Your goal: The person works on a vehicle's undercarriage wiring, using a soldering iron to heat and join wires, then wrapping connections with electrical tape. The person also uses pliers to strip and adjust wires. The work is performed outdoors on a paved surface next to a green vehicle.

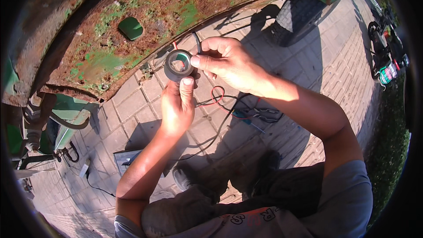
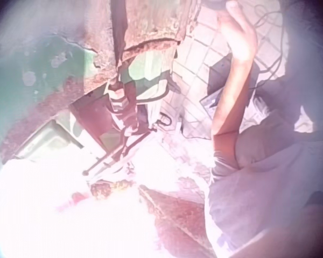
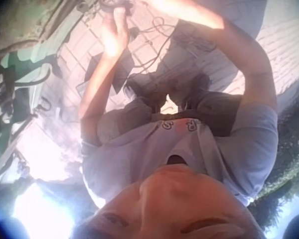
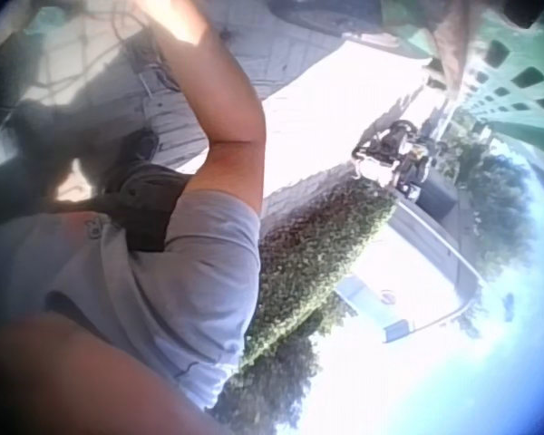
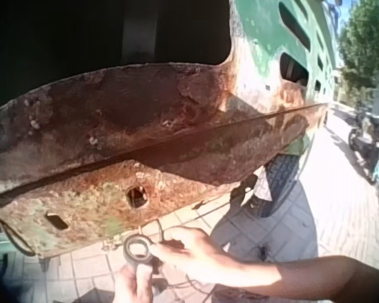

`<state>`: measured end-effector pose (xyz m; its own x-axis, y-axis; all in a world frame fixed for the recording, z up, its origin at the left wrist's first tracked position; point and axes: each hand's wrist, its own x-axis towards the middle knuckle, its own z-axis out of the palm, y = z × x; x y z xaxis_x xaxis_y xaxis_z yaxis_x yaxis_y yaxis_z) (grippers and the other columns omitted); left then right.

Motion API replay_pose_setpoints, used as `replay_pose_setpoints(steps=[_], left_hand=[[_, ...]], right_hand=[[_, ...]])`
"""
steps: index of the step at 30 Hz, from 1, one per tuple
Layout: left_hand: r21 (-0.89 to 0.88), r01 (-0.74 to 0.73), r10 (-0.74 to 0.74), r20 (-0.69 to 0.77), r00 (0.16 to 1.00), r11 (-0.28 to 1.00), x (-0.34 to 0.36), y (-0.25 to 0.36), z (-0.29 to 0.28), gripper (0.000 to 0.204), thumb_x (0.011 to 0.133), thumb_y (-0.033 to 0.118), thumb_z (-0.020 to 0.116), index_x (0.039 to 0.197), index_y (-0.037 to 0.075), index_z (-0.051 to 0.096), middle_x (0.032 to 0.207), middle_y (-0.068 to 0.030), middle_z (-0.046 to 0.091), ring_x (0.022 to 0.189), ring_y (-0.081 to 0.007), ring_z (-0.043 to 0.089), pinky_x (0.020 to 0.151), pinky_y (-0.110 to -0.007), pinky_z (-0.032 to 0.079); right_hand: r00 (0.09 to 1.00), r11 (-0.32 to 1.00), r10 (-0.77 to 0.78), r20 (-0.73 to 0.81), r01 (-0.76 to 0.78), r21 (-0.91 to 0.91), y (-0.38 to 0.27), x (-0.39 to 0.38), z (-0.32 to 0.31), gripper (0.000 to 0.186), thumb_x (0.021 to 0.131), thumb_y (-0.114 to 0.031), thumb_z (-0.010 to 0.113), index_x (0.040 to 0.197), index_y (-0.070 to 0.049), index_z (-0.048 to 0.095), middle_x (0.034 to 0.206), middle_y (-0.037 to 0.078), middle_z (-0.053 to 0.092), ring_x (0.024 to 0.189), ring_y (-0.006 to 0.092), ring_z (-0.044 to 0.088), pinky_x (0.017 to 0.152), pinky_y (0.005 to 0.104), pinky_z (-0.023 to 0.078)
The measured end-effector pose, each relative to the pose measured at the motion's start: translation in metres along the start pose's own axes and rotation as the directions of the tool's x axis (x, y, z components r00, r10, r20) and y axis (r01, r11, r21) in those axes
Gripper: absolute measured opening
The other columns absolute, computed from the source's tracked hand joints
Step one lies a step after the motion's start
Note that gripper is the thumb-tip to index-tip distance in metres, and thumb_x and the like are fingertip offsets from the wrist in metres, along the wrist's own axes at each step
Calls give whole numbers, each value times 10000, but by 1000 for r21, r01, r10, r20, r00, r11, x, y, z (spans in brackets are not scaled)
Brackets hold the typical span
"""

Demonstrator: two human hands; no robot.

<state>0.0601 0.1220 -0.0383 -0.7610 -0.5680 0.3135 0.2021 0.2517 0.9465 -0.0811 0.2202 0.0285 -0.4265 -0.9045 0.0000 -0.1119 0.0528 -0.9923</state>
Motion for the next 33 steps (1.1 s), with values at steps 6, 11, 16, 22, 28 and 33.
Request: replay_pose_setpoints(steps=[6,11,16,22,28,33], left_hand=[[-12,259,-259,-63,964,966,20,18,-2,434,972,381,491,792,3,605,650,27,523,595,-51,396,531,-220,328],[-18,394,-393,40,919,919,33,19,-16,470,932,437,548,727,23,632,630,26,537,565,-54,396,514,-231,312],[-147,495,-456,232,859,856,42,17,-26,435,914,431,580,758,28,632,636,17,543,597,-64,425,563,-216,334],[97,22,-24,16,1000,995,18,23,-19,167,849,97,685,958,-17,630,771,-58,611,677,-110,543,644,-256,462],[510,-400,393,127,911,762,17,17,-18,279,753,-54,655,1018,33,654,698,-100,584,563,-249,578,537,-319,474],[639,-468,448,209,869,611,18,9,-22,331,665,-42,660,975,74,653,661,-70,546,562,-265,559,528,-361,447]], right_hand=[[969,985,-155,-194,166,39,11,-2,18,113,868,-76,637,910,23,605,754,26,607,674,69,533,600,226,451],[845,800,-528,-84,462,-383,22,13,1,190,823,-85,695,947,15,591,958,52,544,887,131,515,763,273,430],[895,811,-425,137,444,-382,31,3,-3,296,824,-197,693,1028,-5,598,1056,114,547,1025,285,529,870,372,435],[926,836,-312,214,374,-401,27,-8,-6,295,881,-256,621,966,22,571,1037,161,538,976,308,544,827,386,444],[972,919,-161,170,211,-334,21,-20,-5,313,923,-294,571,888,17,561,846,152,554,774,250,580,667,378,451],[978,981,120,170,-90,-174,2,-33,-2,252,944,-245,569,945,5,547,706,-19,454,655,52,443,542,227,374]])
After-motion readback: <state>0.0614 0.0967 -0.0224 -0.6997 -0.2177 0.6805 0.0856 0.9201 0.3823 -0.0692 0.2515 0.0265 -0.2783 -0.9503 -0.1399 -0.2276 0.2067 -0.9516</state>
